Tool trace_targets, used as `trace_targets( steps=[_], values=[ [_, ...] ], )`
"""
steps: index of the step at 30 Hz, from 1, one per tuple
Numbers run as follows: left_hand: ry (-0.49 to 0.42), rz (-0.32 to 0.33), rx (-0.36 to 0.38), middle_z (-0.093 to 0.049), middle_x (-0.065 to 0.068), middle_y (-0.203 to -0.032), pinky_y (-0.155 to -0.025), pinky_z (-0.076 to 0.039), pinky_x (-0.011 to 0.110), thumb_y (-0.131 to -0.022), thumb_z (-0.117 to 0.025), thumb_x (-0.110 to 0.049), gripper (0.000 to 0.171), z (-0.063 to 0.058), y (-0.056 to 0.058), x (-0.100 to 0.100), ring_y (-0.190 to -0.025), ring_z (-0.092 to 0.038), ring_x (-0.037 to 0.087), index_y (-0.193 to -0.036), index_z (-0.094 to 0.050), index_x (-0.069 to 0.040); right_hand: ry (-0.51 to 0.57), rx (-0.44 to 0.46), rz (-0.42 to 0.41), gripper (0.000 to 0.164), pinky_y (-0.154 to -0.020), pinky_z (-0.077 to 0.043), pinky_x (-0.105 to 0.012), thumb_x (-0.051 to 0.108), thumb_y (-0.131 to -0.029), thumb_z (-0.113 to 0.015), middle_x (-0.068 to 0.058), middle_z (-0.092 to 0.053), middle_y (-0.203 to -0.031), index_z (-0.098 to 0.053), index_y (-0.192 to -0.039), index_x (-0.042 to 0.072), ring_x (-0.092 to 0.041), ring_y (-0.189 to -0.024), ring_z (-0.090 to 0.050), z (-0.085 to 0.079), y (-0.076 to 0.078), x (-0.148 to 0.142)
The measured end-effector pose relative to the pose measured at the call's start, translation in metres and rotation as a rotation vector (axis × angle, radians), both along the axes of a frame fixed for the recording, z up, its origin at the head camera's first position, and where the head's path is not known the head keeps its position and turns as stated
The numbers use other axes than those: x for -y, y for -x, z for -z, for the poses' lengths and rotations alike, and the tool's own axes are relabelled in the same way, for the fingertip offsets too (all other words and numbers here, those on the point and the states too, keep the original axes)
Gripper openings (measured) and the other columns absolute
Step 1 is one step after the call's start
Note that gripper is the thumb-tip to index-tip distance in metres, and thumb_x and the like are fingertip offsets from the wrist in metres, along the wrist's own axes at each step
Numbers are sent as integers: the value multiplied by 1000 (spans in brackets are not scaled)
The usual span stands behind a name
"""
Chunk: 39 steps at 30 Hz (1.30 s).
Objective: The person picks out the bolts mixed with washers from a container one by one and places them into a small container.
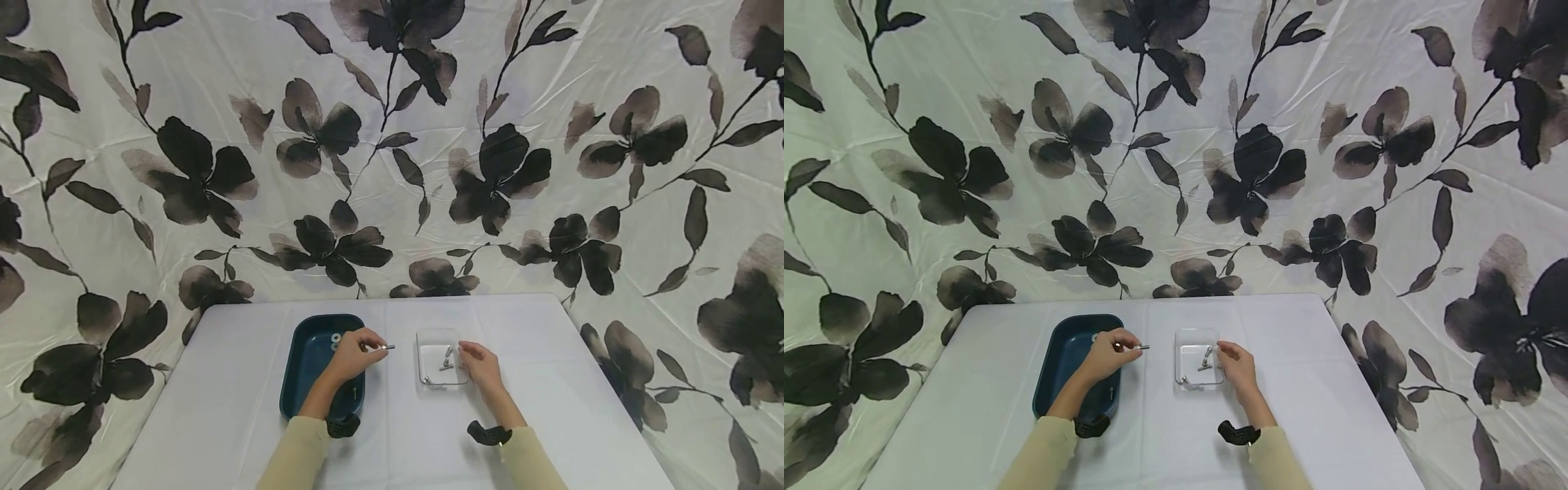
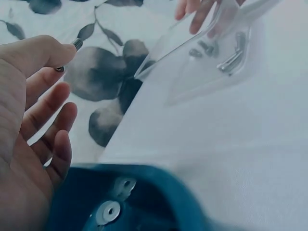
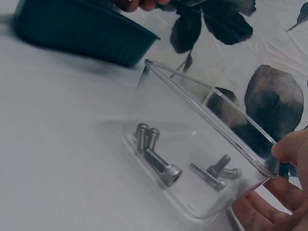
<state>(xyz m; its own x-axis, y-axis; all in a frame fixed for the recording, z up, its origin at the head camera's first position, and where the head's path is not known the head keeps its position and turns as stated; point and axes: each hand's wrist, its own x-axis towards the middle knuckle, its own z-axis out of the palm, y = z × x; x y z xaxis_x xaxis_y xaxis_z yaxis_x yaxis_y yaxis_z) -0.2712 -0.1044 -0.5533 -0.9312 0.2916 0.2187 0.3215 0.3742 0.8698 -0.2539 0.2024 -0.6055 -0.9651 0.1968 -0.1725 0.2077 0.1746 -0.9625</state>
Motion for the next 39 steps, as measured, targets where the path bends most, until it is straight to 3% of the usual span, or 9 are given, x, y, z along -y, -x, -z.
trace_targets(
  steps=[11, 19, 33, 39],
  values=[
    [-6, 25, 34, -65, -4, -90, -74, -50, 35, -83, -77, -21, 7, 8, -1, -23, -88, -61, 19, -87, -75, -15, 14, -8, 22, 31, -83, -51, -32, 19, -95, -62, -15, -60, -126, -64, -124, 9, -25, -107, -60, 1, -3, 4],
    [41, 37, 33, -65, -6, -92, -80, -49, 37, -83, -76, -22, 8, 12, -2, -45, -92, -59, 16, -89, -75, -17, 10, -29, 37, 32, -83, -52, -31, 19, -95, -61, -15, -61, -123, -64, -124, 7, -25, -106, -61, 1, -2, 6],
    [5, 61, 51, -65, -6, -91, -79, -49, 35, -83, -77, -18, 11, 7, 8, -81, -92, -59, 15, -92, -76, -12, -11, -16, 38, 31, -83, -51, -33, 21, -95, -60, -12, -62, -122, -65, -123, 9, -24, -103, -61, -2, -1, 0],
    [26, 50, 87, -65, -8, -90, -78, -49, 32, -83, -77, -19, 8, 14, 10, -90, -89, -58, 12, -90, -76, -15, -7, -9, 32, 32, -83, -51, -33, 22, -94, -61, -14, -62, -122, -65, -123, 10, -24, -102, -62, 1, -3, 3]
  ],
)
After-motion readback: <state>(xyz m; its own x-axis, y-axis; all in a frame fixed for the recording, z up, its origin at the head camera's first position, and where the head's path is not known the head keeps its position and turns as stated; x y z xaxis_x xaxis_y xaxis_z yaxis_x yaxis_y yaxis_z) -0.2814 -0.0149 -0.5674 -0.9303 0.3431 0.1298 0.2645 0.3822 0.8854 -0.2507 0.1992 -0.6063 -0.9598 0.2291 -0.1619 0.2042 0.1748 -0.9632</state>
